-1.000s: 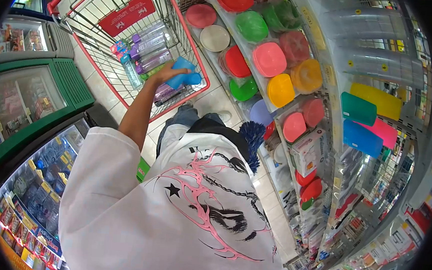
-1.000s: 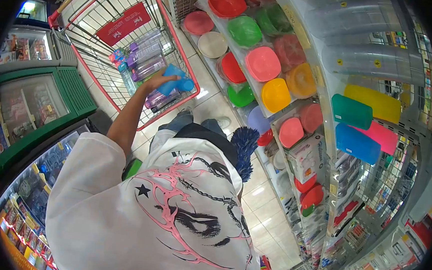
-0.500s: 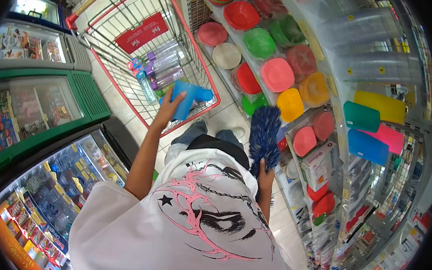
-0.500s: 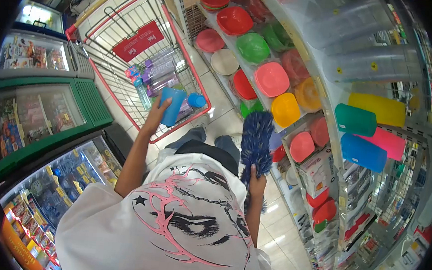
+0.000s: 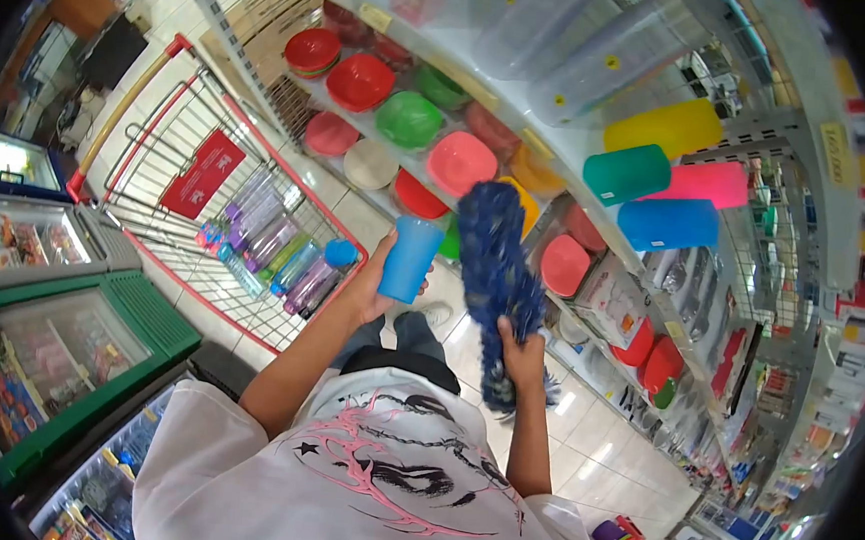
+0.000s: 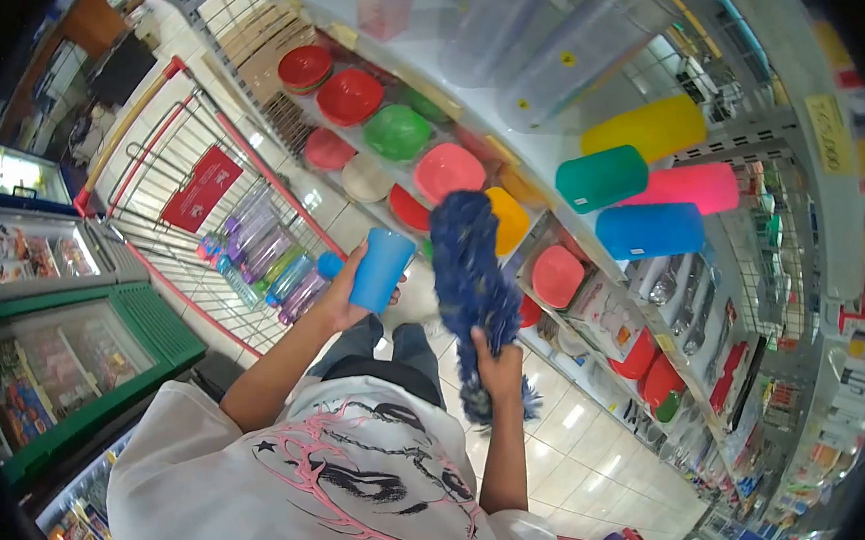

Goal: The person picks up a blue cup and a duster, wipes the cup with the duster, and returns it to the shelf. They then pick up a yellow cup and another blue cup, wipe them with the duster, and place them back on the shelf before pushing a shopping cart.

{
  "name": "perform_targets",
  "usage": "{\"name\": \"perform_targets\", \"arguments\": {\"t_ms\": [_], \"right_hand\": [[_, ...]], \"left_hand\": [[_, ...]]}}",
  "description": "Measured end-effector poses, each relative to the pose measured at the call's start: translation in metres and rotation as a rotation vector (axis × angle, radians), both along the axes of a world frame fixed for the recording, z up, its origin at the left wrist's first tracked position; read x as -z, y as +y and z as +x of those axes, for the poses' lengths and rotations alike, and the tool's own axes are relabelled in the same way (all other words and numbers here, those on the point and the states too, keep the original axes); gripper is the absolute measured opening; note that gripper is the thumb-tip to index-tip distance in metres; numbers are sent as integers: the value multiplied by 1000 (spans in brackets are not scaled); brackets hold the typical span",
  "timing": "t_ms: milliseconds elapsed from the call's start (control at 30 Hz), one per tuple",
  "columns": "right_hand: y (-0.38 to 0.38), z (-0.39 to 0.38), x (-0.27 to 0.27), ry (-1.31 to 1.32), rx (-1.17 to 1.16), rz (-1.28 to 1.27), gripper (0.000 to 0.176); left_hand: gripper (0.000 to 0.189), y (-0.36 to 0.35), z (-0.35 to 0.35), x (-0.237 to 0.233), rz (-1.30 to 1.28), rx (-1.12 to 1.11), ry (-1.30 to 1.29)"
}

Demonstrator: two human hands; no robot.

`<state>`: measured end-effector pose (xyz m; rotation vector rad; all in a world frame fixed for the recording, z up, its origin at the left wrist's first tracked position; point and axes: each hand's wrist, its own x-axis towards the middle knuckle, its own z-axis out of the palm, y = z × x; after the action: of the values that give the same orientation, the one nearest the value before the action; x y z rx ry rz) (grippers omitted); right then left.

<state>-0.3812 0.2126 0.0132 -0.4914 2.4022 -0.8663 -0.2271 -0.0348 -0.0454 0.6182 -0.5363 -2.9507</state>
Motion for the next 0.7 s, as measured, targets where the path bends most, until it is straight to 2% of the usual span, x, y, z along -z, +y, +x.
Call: {"name": "perform_targets", "arguments": {"t_ms": [33, 67, 133, 167, 233, 267, 333, 367, 400, 467, 500, 533, 600, 633, 667, 700], "right_hand": [[10, 10, -10, -35, -15, -72, 41], [24, 17, -11, 28, -160, -168, 45], [60, 13, -2, 239, -591, 245, 46], [67, 13, 7, 250, -571, 239, 46], [77, 14, 20, 157, -73, 41, 46], [80, 14, 15, 172, -54, 25, 46], [83, 11, -1, -11, 279, -18, 46], [91, 21, -2, 42, 315, -273, 48], [116, 28, 11, 50, 332, -298, 48], [175, 35, 48, 289, -91, -222, 46], [188, 35, 32, 265, -141, -85, 43], [189, 32, -4, 268, -244, 259, 34], [223, 37, 15, 197, 140, -72, 36], [241, 42, 19, 203, 192, -88, 36], [249, 42, 7, 154, 371, -163, 37], [261, 48, -4, 105, 548, -238, 38]], "left_hand": [[57, 6, -7, -7, 33, -88, -79], [58, 14, -11, -13, 67, -176, -155], [58, 31, -10, 6, 6, -151, -126], [58, 35, -11, 2, 31, -86, -103], [59, 43, -15, -8, 74, 46, -58], [59, 49, -16, -13, 92, 111, -35], [59, 66, -22, -16, 75, 143, -10], [58, 77, -27, -26, 55, 104, -80], [58, 90, -30, -33, 38, 67, -157], [54, 112, -37, -26, 87, 84, -138], [54, 125, -38, -24, -718, 293, -155], [53, 138, -39, -25, -1530, 484, -128], [54, 190, -58, -44, -12, 41, -49], [56, 203, -62, -57, -2, 96, -101], [58, 203, -62, -8, 53, 281, 152], [58, 219, -64, -17, -10, 298, 116]]}}
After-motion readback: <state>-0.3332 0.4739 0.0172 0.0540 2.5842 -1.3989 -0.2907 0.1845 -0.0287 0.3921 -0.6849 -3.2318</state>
